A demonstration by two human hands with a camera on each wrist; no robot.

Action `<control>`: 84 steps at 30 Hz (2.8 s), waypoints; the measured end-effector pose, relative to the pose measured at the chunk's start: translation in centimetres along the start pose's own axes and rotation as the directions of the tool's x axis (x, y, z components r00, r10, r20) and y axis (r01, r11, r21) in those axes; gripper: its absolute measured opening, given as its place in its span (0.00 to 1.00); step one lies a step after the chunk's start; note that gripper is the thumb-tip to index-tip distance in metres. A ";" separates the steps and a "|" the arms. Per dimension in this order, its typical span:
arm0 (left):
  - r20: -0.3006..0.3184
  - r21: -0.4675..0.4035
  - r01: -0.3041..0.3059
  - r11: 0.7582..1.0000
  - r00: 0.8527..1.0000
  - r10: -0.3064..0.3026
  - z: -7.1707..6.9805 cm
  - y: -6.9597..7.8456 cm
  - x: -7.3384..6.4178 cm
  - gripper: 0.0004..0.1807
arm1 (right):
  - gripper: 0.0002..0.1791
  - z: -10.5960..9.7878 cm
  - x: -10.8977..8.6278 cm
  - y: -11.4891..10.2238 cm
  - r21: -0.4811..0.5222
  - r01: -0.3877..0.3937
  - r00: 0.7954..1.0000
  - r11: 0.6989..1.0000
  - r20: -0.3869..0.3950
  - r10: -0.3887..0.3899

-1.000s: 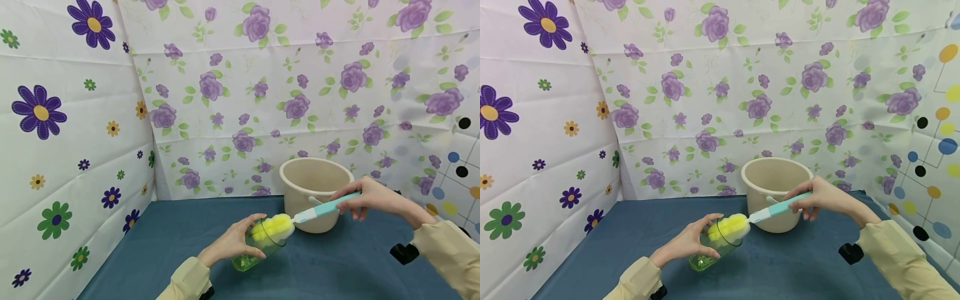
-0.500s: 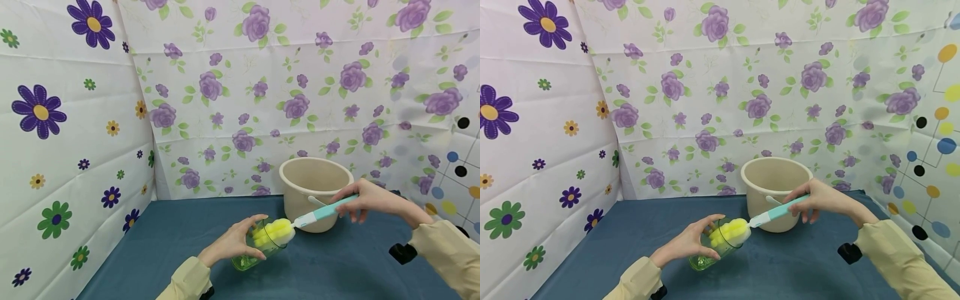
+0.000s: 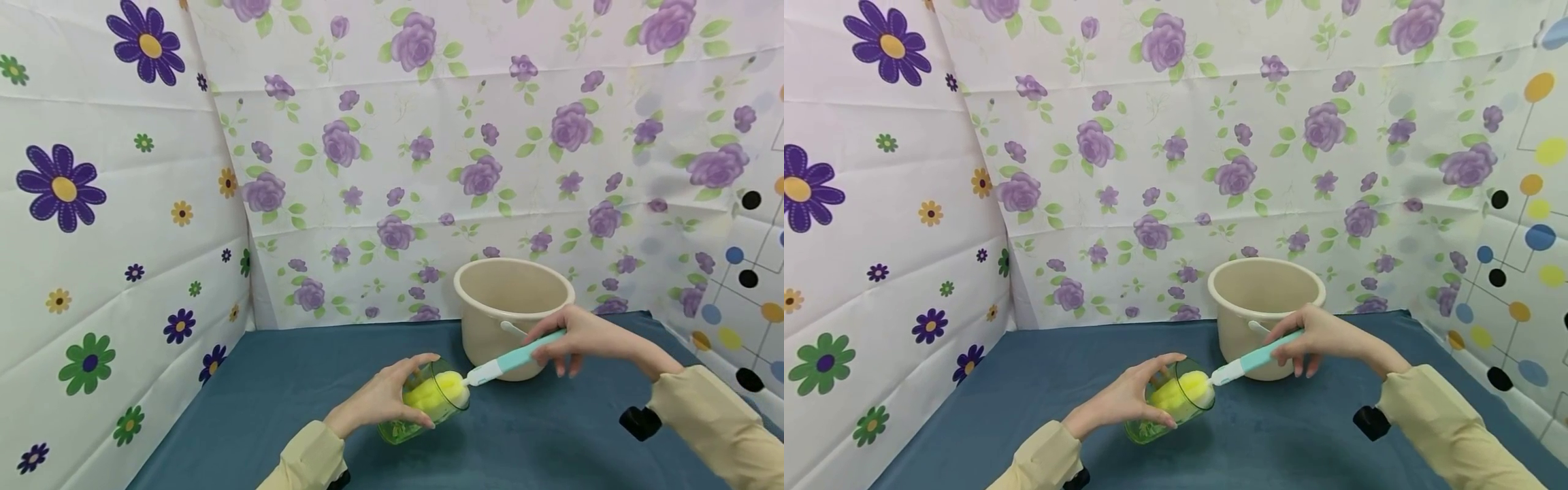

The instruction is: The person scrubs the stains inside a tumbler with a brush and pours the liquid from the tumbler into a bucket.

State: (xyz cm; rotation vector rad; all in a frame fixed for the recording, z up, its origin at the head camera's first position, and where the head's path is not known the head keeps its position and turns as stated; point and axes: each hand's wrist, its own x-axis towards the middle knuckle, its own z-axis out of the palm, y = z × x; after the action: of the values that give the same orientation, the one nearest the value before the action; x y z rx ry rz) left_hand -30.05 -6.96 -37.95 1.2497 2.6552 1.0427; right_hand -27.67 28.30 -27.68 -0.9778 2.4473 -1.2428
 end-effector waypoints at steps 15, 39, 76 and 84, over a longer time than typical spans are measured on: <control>-0.006 -0.005 -0.024 1.000 1.000 0.024 0.1 -0.4 0.0 0.50 | 0.14 2.5 1.8 1.0 0.035 0.006 1.000 0.999 0.025 -0.007; -0.016 -0.021 -0.043 0.999 0.999 0.043 -0.2 -0.7 -0.3 0.51 | 0.13 3.4 2.2 1.5 0.068 0.039 0.999 0.997 0.017 -0.040; -0.017 -0.050 -0.018 0.999 1.000 0.017 -0.3 -0.8 -0.5 0.51 | 0.14 0.5 0.5 -0.1 -0.003 0.021 0.999 1.000 -0.045 -0.021; -0.020 -0.041 -0.023 0.999 1.000 0.022 -0.2 -0.8 -0.4 0.51 | 0.14 -0.2 0.1 -0.4 -0.030 0.005 1.000 1.000 -0.030 -0.006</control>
State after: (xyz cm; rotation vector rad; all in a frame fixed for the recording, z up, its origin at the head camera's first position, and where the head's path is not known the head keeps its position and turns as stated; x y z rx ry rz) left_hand -30.32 -7.72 -38.36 1.2710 2.6252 1.1129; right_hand -27.65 28.13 -27.23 -0.9816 2.4950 -1.2352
